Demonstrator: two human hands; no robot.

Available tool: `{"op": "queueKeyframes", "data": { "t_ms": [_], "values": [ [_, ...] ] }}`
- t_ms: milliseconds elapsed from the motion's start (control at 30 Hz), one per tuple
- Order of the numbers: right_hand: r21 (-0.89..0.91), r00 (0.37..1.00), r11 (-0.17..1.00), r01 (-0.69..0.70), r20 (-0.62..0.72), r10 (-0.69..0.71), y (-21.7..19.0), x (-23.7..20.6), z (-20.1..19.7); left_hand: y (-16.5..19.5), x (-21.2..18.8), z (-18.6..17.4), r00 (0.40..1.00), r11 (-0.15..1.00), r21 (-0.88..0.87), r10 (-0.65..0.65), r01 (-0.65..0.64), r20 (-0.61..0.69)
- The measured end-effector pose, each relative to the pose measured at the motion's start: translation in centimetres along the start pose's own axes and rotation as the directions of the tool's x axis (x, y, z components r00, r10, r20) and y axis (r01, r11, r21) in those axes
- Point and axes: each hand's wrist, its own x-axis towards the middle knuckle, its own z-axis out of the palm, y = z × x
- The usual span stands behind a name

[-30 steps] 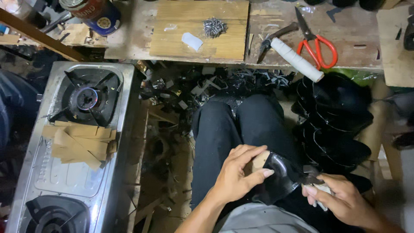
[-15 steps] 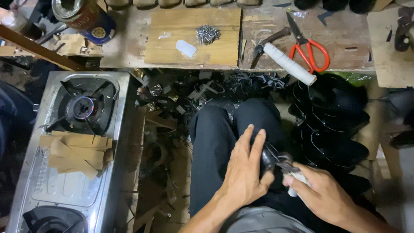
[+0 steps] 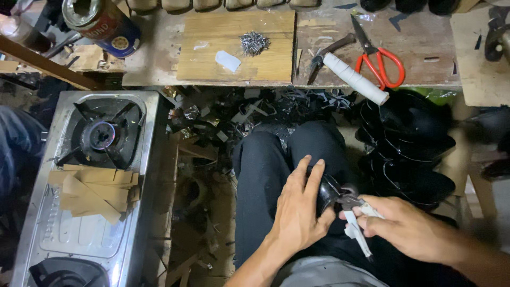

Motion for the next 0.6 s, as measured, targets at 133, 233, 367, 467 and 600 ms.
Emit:
{"op": "queueKeyframes", "data": {
  "t_ms": [133, 233, 367, 467, 600],
  "values": [
    [0.066, 0.974, 0.981, 0.181, 0.127, -0.189, -1.5, -0.4, -2.4, 0.4, 0.1, -0.1, 0.999, 1.0, 0.022, 0.003, -0.004, 0.041],
    [0.019, 0.989, 0.997, -0.076, 0.126, 0.073, -3.3, -1.0, -3.4, 0.5, 0.4, -0.2, 0.999, 0.999, 0.034, 0.001, -0.002, 0.045],
    [0.134, 0.954, 0.953, -0.27, -0.097, 0.284, -4.6, -1.0, -0.5, 0.1, 0.5, -0.4, 0.999, 0.999, -0.002, -0.035, 0.035, 0.029],
    [0.235, 0.944, 0.963, -0.129, -0.268, 0.192, -4.3, 0.3, 2.5, -0.7, 0.7, -0.8, 0.997, 0.996, -0.038, -0.075, 0.076, 0.007],
    [0.187, 0.904, 0.982, -0.009, -0.417, 0.088, -3.2, 1.5, 4.8, -1.6, 1.0, -0.8, 0.995, 0.992, -0.069, -0.104, 0.104, -0.006]
  ]
}}
